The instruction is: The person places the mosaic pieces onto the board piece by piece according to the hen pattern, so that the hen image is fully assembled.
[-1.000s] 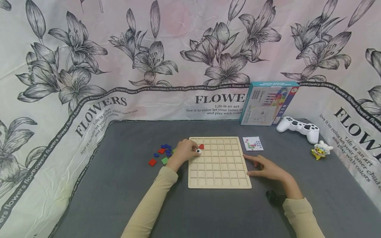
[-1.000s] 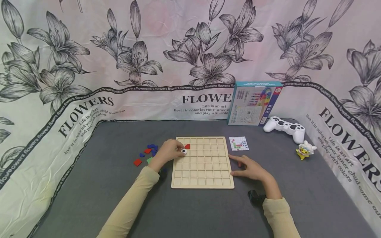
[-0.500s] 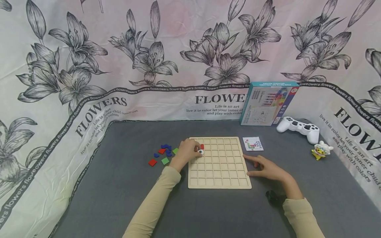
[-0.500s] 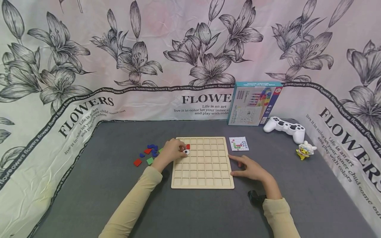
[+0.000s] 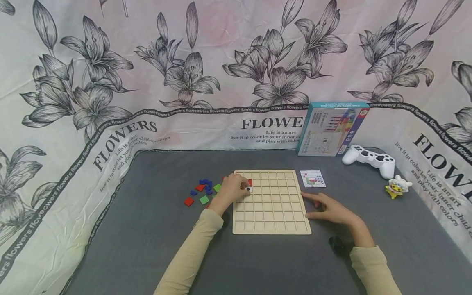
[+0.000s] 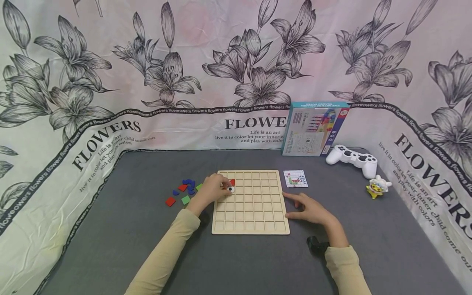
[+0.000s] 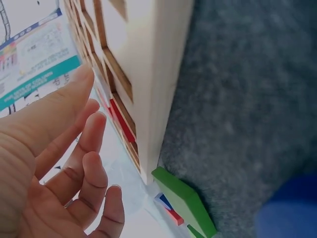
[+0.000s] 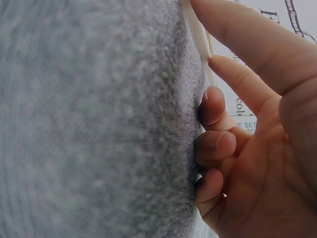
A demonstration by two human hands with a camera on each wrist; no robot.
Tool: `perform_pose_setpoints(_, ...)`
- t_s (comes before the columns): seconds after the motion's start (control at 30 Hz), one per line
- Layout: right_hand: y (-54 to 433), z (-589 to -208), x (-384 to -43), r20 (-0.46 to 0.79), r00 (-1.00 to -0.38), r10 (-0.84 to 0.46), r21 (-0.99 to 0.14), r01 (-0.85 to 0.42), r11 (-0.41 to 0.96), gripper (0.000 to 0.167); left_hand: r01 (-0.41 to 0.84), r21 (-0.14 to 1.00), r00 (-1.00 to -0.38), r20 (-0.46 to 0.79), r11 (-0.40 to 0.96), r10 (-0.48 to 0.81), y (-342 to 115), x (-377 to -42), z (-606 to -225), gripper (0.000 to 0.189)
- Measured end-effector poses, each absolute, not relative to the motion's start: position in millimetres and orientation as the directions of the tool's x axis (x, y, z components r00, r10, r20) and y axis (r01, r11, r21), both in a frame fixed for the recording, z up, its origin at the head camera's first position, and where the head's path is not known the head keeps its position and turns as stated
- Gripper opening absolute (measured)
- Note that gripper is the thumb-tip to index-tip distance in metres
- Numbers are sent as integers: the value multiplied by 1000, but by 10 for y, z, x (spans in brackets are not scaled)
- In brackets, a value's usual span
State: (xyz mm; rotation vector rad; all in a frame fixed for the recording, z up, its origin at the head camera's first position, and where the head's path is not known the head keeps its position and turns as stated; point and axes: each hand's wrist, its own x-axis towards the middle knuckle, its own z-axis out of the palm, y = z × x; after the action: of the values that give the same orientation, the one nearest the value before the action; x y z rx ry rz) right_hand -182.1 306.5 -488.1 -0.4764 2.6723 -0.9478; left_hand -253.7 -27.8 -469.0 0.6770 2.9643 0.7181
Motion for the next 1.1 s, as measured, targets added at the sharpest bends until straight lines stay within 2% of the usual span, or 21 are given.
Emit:
perform_pose_setpoints(0.3, 3064, -4881, -1816, -126, -910, -395, -648, -226, 727, 74, 405, 496, -909, 124, 768, 399, -440, -2469, -4677, 19)
perform_pose_setpoints(0.67, 3062, -4879, -1805, -83, -907, -412, -655, -262, 709, 73, 352, 490, -935, 136, 797, 329, -797, -2414, -4671, 21)
perform_pose_setpoints(1.1, 3061, -4896, -1810, -97, -909, -406, -654, -250, 714, 74, 288, 457, -957, 106, 842, 270, -1211, -2348, -4659, 23)
